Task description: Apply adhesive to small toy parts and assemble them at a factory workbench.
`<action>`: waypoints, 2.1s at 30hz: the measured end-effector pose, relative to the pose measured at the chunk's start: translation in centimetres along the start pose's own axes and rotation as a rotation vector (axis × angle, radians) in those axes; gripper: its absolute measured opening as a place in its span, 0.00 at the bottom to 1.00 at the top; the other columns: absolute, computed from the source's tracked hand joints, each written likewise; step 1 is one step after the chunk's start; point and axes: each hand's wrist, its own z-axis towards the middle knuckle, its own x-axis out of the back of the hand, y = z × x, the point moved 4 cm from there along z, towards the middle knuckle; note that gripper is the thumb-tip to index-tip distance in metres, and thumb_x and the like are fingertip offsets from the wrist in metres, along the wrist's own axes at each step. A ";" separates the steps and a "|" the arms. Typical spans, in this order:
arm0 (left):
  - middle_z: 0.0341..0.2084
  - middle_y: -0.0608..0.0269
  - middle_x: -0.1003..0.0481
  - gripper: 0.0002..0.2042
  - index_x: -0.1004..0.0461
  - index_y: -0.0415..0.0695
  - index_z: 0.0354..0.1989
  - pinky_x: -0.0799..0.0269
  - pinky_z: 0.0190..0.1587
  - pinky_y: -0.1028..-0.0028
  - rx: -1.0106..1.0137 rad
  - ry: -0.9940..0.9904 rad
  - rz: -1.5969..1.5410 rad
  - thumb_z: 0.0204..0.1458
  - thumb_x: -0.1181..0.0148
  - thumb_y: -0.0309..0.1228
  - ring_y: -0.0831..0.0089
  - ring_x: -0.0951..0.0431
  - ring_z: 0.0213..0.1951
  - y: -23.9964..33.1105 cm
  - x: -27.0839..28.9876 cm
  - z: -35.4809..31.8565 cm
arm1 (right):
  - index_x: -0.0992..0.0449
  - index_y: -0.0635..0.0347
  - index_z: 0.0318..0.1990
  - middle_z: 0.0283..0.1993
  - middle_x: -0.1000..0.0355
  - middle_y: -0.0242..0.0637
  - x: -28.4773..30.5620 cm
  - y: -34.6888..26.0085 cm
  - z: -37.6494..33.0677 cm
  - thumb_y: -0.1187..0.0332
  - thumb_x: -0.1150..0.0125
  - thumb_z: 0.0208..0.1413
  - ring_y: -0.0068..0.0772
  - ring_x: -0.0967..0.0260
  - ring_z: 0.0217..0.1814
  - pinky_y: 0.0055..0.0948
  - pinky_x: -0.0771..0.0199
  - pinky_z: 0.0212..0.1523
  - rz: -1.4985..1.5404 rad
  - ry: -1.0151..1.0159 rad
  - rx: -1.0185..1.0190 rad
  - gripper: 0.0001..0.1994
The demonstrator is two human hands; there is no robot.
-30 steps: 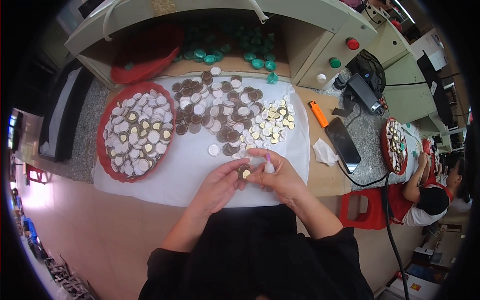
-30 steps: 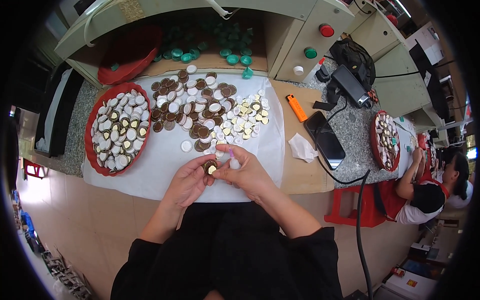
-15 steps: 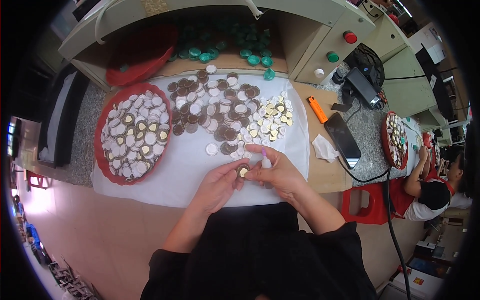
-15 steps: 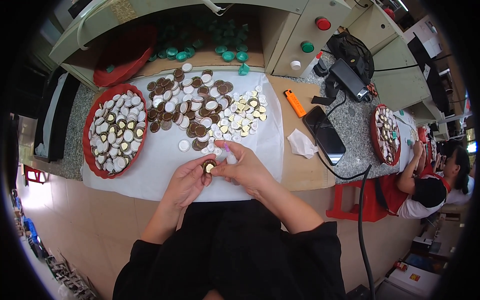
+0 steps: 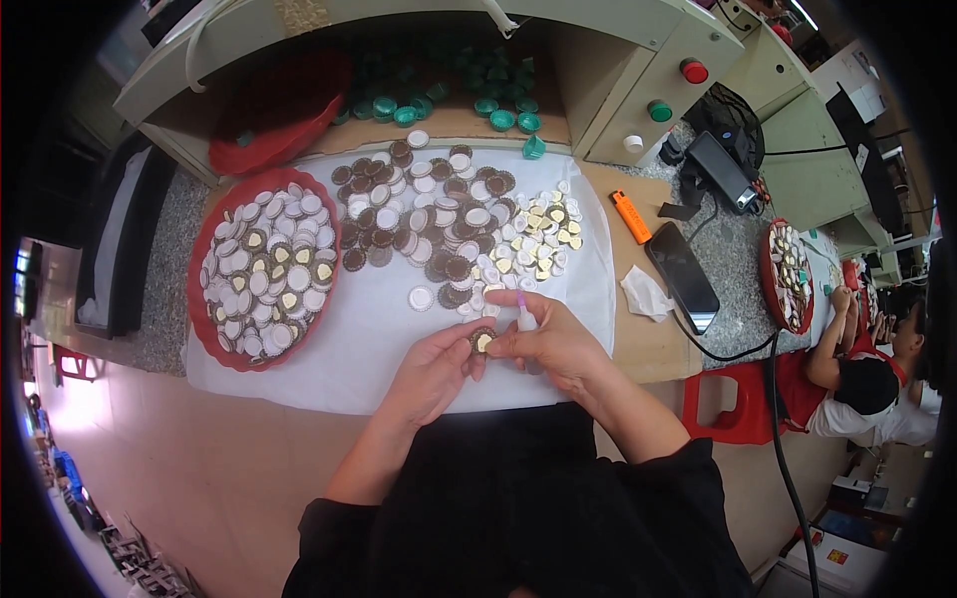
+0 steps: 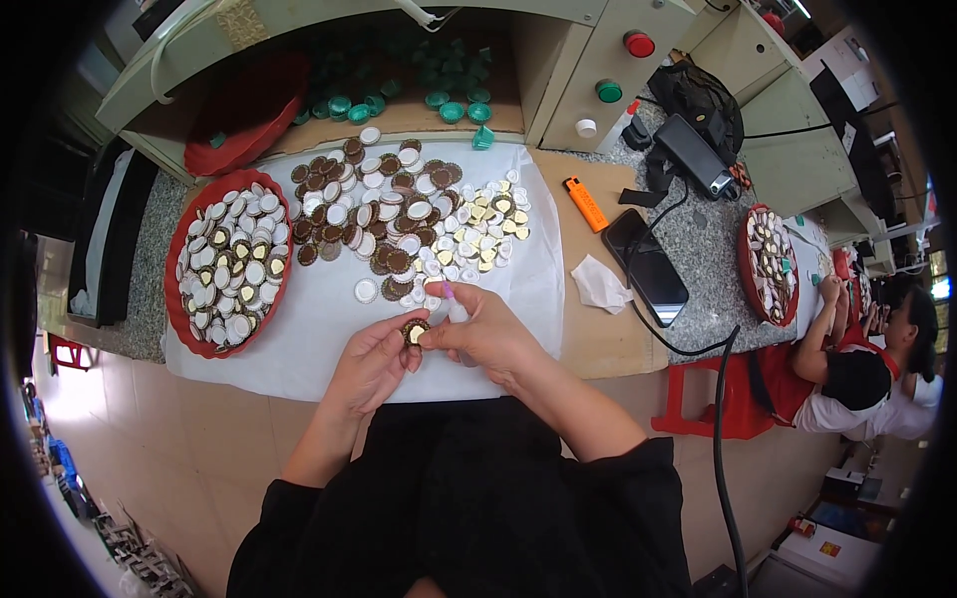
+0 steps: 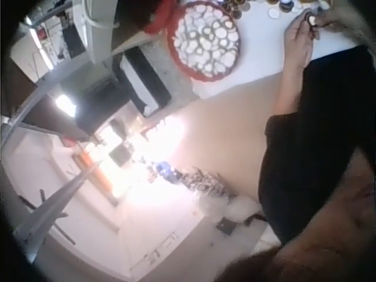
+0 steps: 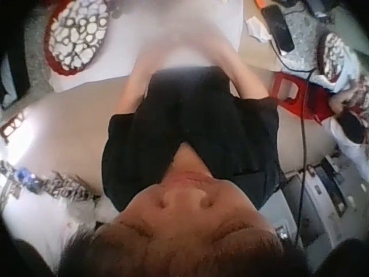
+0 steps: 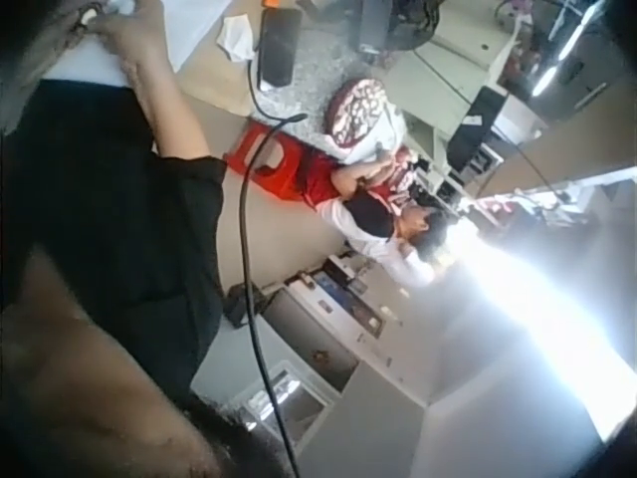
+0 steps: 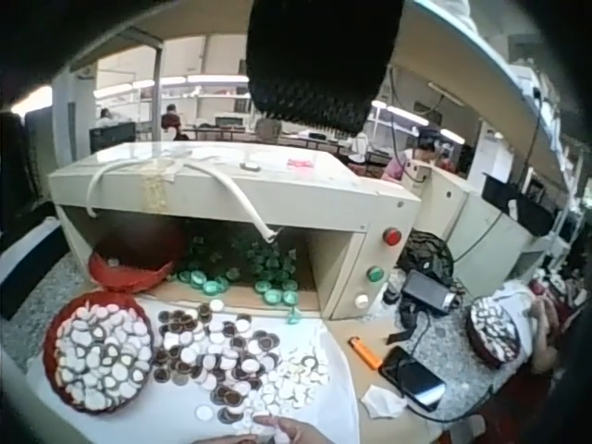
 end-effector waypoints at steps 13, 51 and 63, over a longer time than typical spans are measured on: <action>0.31 0.66 0.35 0.15 0.39 0.35 0.48 0.39 0.34 0.81 -0.134 0.142 0.302 0.50 0.56 0.23 0.80 0.37 0.29 0.0 -0.6 -0.3 | 0.33 0.68 0.38 0.23 0.31 0.36 0.1 0.5 0.5 0.77 0.41 0.38 0.16 0.40 0.18 0.14 0.44 0.16 -0.102 -0.012 0.094 0.15; 0.26 0.57 0.29 0.06 0.34 0.34 0.33 0.35 0.28 0.79 -0.201 0.362 0.229 0.47 0.51 0.23 0.75 0.30 0.25 -0.4 -1.1 0.0 | 0.26 0.62 0.29 0.23 0.31 0.30 0.7 2.1 -0.1 0.70 0.42 0.42 0.13 0.39 0.23 0.15 0.38 0.23 -0.228 0.035 0.287 0.07; 0.36 0.50 0.31 0.09 0.37 0.32 0.39 0.31 0.36 0.76 -0.172 0.295 0.140 0.48 0.55 0.20 0.73 0.29 0.31 -0.1 -1.4 -0.3 | 0.29 0.68 0.30 0.22 0.32 0.31 0.4 1.3 -0.5 0.71 0.43 0.42 0.15 0.38 0.22 0.15 0.37 0.22 -0.162 0.006 0.285 0.09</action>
